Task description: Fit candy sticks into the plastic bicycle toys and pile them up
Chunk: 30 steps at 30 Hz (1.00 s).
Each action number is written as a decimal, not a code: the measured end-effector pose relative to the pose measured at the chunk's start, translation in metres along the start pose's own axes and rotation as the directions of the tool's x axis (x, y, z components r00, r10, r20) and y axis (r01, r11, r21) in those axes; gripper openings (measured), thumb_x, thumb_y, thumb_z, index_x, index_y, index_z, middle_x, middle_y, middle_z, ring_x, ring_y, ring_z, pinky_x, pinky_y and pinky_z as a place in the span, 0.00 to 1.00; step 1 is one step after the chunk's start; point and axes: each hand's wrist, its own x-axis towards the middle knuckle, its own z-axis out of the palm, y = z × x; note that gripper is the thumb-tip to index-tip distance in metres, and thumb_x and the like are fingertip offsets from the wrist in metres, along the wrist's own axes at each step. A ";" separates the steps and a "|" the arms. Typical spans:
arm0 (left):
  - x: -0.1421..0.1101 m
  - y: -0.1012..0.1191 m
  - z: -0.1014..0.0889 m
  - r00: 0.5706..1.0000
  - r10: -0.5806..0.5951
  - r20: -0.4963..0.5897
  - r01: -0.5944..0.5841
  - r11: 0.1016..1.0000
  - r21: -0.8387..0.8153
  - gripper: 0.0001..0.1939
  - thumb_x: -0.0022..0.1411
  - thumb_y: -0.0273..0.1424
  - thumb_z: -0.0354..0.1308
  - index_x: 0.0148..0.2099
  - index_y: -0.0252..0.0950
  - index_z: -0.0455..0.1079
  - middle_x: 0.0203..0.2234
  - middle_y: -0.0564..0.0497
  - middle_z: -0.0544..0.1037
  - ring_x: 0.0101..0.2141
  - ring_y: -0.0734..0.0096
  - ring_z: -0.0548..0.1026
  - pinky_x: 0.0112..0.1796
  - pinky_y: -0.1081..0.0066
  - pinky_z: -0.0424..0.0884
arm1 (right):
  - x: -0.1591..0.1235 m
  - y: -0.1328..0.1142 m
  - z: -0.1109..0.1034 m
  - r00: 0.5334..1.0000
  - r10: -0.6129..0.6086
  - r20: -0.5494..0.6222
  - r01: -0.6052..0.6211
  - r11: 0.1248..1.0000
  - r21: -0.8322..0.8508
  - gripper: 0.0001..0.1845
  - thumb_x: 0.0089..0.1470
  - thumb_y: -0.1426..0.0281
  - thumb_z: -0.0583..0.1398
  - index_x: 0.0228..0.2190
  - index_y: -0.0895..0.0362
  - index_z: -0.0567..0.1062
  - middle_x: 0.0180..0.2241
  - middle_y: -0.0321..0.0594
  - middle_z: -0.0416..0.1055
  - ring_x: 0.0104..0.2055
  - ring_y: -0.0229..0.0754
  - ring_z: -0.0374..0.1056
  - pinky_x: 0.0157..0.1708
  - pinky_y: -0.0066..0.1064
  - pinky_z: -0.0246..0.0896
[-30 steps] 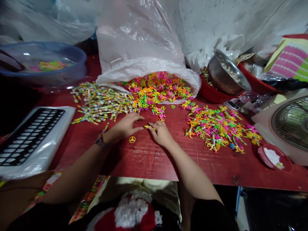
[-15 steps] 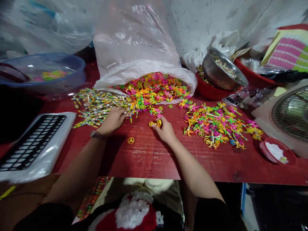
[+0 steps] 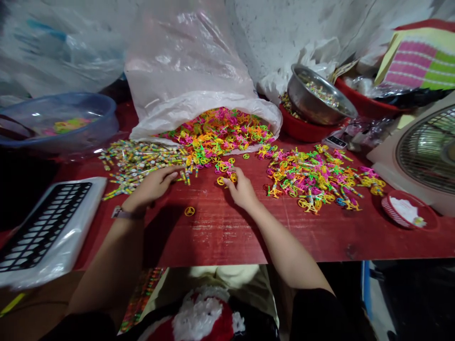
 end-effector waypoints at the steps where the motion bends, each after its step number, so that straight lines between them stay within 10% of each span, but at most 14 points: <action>1: -0.001 0.002 -0.002 0.997 -0.064 -0.040 0.065 0.998 0.020 0.26 0.74 0.44 0.44 0.62 0.35 0.70 0.55 0.41 0.78 0.52 0.54 0.76 0.55 0.59 0.69 | 0.000 0.000 0.000 1.000 0.013 -0.008 -0.013 1.000 -0.008 0.23 0.62 0.57 0.60 0.53 0.56 0.69 0.40 0.42 0.76 0.35 0.44 0.70 0.39 0.34 0.62; 6: -0.001 0.019 0.011 0.926 -0.370 -0.073 0.377 0.899 0.224 0.33 0.68 0.58 0.47 0.52 0.33 0.72 0.39 0.38 0.82 0.39 0.51 0.80 0.41 0.62 0.71 | 0.001 0.001 0.002 0.999 0.029 -0.025 -0.029 1.000 0.002 0.21 0.59 0.55 0.63 0.47 0.55 0.68 0.33 0.36 0.71 0.32 0.42 0.66 0.35 0.32 0.60; 21: 0.002 0.042 0.054 0.968 -0.177 0.181 0.078 0.889 0.452 0.18 0.66 0.33 0.57 0.51 0.22 0.70 0.53 0.23 0.72 0.42 0.47 0.80 0.43 0.58 0.75 | 0.010 0.013 0.005 0.996 0.043 0.078 -0.068 0.934 0.352 0.20 0.57 0.52 0.63 0.38 0.56 0.74 0.35 0.38 0.75 0.37 0.42 0.68 0.41 0.33 0.63; 30: -0.001 0.041 0.035 0.890 -0.443 -0.109 0.450 0.813 0.369 0.25 0.72 0.39 0.44 0.56 0.22 0.68 0.37 0.27 0.81 0.38 0.42 0.81 0.38 0.57 0.73 | 0.005 0.008 0.013 0.997 0.050 0.056 -0.065 0.946 0.317 0.20 0.58 0.53 0.63 0.42 0.56 0.78 0.37 0.40 0.77 0.37 0.43 0.69 0.41 0.34 0.62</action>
